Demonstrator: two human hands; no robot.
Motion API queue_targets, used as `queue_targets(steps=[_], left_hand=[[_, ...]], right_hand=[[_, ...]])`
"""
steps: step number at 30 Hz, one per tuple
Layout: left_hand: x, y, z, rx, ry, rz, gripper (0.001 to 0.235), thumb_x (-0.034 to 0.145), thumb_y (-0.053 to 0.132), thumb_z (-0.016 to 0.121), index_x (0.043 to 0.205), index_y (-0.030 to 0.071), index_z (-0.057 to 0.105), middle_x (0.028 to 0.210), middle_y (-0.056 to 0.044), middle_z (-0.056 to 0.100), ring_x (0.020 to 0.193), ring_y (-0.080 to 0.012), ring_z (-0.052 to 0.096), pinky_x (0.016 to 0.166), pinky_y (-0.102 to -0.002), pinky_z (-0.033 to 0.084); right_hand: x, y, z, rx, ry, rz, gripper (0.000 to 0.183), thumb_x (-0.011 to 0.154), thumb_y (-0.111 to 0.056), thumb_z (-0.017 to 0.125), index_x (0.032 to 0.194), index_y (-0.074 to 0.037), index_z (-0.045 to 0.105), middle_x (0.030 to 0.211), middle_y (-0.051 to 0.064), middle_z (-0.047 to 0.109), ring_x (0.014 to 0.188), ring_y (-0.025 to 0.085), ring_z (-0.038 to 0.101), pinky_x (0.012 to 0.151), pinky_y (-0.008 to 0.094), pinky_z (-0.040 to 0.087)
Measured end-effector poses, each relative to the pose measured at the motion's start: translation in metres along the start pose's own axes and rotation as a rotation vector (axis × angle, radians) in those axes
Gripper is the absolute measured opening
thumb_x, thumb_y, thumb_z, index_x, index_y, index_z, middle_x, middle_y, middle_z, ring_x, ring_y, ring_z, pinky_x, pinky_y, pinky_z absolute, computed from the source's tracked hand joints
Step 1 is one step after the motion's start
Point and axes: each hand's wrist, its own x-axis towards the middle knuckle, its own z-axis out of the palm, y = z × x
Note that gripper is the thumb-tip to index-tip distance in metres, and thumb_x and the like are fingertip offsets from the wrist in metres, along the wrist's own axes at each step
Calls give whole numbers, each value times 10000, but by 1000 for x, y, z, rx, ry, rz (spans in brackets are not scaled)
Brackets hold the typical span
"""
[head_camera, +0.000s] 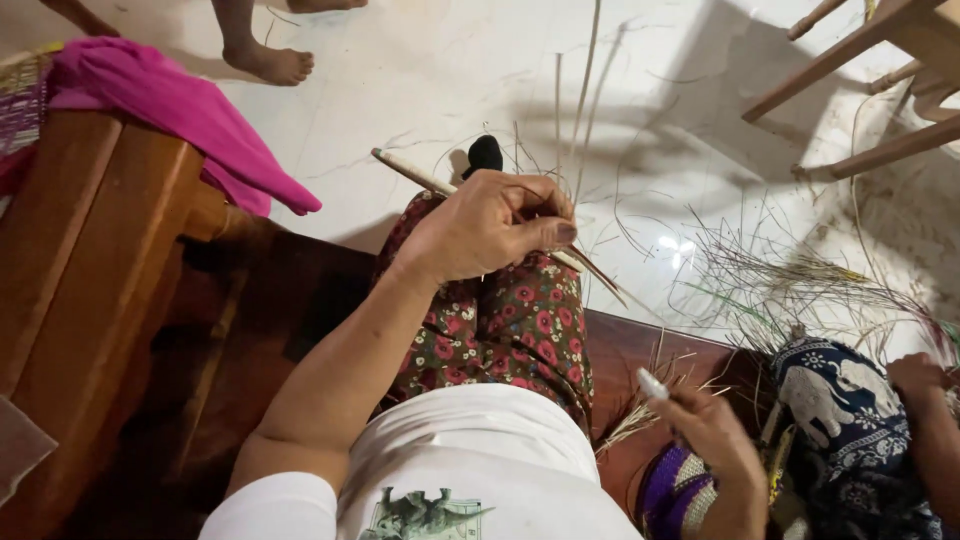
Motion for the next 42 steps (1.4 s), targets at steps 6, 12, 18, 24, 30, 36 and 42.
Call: queue_targets(steps=[6,12,18,24,30,36,42], left_hand=[[0,-7,0,-37,76,53,144,968,250,721,943,108,730,755,42,678,655,-27,577,605,-154,500],[2,-4,5,5,81,30,227,959,331,699,953,105,729,804,46,660,668,-51,543,651,-198,482],[-1,-10,16,-216,122,143,59,966,88,735,1009,50,748,831,-66,725,665,-72,577,706,-270,559],[-4,3,10,41,90,82,102,999,186,721,988,85,712,924,-8,737,806,-90,674,725,-202,567],[-7,5,11,70,130,110,154,1028,146,711,935,25,692,907,-6,675,665,-84,555,618,-214,476],[-8,6,11,22,116,95,143,1036,147,707,950,37,675,860,-14,648,707,-91,556,642,-214,482],[-9,9,12,40,113,37,170,1036,187,715,944,51,670,777,1,608,589,-88,529,581,-220,447]], right_hand=[[0,-9,24,-82,17,249,620,937,-358,665,1481,-82,557,1286,195,727,1126,325,710,980,458,584],[-9,-50,16,84,208,-141,331,989,-349,624,1226,-120,655,790,69,616,593,182,488,516,340,432],[-36,-135,36,266,342,-746,278,820,-142,888,1052,-91,742,736,43,658,768,96,567,728,247,467],[-51,-173,40,425,-7,-755,427,871,-189,789,1223,-4,635,880,12,660,738,93,572,675,237,483],[-60,-178,39,485,-72,-791,453,826,-247,828,1202,-53,666,960,-44,637,899,72,558,799,200,464],[-54,-164,29,629,-125,-853,453,886,-303,801,1147,25,628,871,23,680,700,73,614,629,177,523],[-59,-167,29,458,19,-913,439,989,-459,639,1015,-21,655,749,-31,554,653,69,481,622,223,413]])
